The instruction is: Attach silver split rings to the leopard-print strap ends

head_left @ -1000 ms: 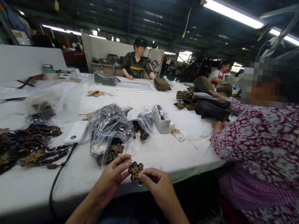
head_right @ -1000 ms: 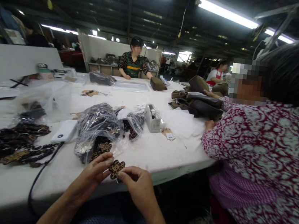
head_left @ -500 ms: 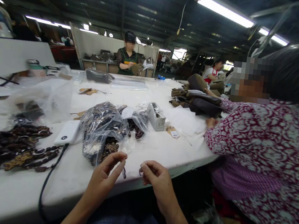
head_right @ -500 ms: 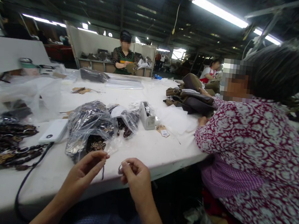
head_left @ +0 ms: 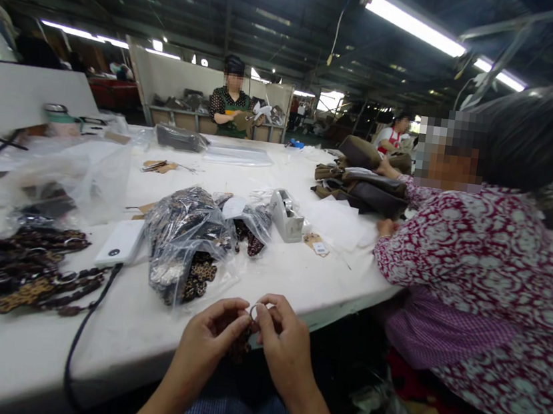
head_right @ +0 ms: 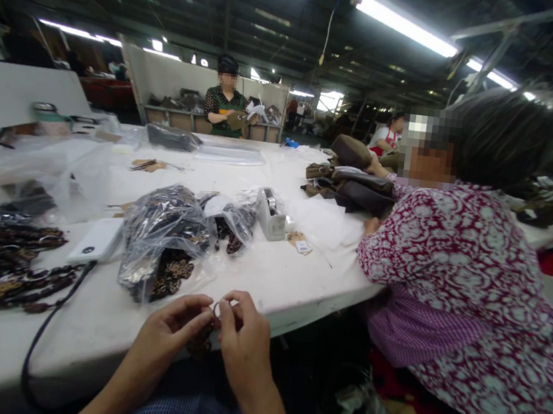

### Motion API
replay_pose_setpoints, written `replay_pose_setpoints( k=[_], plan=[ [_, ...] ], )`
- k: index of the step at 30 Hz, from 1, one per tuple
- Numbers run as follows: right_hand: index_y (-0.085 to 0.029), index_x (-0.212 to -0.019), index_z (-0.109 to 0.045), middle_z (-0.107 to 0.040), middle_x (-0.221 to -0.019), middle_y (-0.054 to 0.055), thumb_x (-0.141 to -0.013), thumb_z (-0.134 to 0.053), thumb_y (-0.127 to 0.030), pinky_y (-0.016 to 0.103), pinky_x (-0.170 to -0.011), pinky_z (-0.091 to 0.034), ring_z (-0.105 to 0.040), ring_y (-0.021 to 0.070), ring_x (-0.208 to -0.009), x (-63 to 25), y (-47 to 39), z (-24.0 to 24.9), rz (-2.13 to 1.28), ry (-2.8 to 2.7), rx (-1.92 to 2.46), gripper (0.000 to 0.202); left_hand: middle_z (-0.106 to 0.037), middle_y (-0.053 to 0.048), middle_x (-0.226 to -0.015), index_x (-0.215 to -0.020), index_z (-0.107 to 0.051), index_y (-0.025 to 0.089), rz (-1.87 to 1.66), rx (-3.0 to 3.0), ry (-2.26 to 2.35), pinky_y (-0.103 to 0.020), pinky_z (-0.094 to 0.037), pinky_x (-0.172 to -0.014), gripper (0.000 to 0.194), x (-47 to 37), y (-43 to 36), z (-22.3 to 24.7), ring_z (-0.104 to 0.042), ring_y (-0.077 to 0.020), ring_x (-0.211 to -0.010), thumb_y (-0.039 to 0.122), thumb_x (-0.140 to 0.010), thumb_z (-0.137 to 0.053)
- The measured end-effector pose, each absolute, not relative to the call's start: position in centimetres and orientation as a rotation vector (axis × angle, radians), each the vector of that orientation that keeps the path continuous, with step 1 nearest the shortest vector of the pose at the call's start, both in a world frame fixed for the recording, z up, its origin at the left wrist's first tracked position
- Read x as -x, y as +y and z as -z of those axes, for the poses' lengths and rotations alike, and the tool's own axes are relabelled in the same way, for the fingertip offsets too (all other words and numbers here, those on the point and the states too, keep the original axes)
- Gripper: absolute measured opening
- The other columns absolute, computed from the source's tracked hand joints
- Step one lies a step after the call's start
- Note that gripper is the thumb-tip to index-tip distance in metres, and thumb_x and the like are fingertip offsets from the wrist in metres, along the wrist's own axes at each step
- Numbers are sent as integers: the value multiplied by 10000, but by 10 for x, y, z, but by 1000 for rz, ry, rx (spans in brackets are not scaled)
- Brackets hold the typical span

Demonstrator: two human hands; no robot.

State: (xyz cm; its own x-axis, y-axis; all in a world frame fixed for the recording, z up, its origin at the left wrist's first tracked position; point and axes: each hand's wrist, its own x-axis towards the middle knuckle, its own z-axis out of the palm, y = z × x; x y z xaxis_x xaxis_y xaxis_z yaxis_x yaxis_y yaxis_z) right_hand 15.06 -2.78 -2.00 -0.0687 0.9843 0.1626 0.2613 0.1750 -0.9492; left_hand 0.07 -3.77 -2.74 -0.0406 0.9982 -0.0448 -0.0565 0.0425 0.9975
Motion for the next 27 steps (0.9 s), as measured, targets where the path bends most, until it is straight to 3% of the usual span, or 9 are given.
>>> replay_pose_setpoints(
  k=[6,10,17,22,27],
  plan=[
    [-204,-1061,-670,-691,-698,13,-971,-481,-429,216,-584,-499,-655,151,-604,-151,-27,27,-1129,-1472,1113,307,-763,-32,-801,-906,-716,186,-1246,-1135,1269,-261,-569,-697,258,5,-33,29,-725,-210,-763,382,-743,-755],
    [-195,-1132,-661,-718,-768,38,-970,-486,-436,248,-632,-541,-683,176,-665,-151,-24,35,-1255,-1432,1041,339,-776,-42,-864,-930,-727,179,-1212,-1197,1290,-271,-571,-738,266,11,-31,30,-730,-216,-811,382,-758,-738],
    [-210,-1115,-717,-718,-725,37,-939,-561,-417,269,-667,-533,-679,182,-674,-154,-25,35,-1112,-1534,1067,313,-792,-57,-890,-919,-779,185,-1066,-1404,1284,-288,-576,-736,238,14,-29,20,-731,-232,-820,362,-790,-686],
    [-148,-1012,-728,-701,-745,56,-904,-579,-529,261,-633,-532,-650,147,-634,-152,-22,36,-1576,-1130,958,423,-780,-57,-859,-864,-782,204,-1176,-1677,1319,-288,-562,-756,159,18,-29,17,-719,-212,-806,291,-811,-661],
    [-140,-976,-697,-655,-773,12,-796,-762,-402,161,-555,-440,-547,58,-565,-150,-22,39,-1858,-927,849,325,-771,-37,-895,-886,-773,241,-1213,-1857,1280,-267,-549,-799,132,21,-31,20,-707,-188,-849,229,-824,-657]
  ],
)
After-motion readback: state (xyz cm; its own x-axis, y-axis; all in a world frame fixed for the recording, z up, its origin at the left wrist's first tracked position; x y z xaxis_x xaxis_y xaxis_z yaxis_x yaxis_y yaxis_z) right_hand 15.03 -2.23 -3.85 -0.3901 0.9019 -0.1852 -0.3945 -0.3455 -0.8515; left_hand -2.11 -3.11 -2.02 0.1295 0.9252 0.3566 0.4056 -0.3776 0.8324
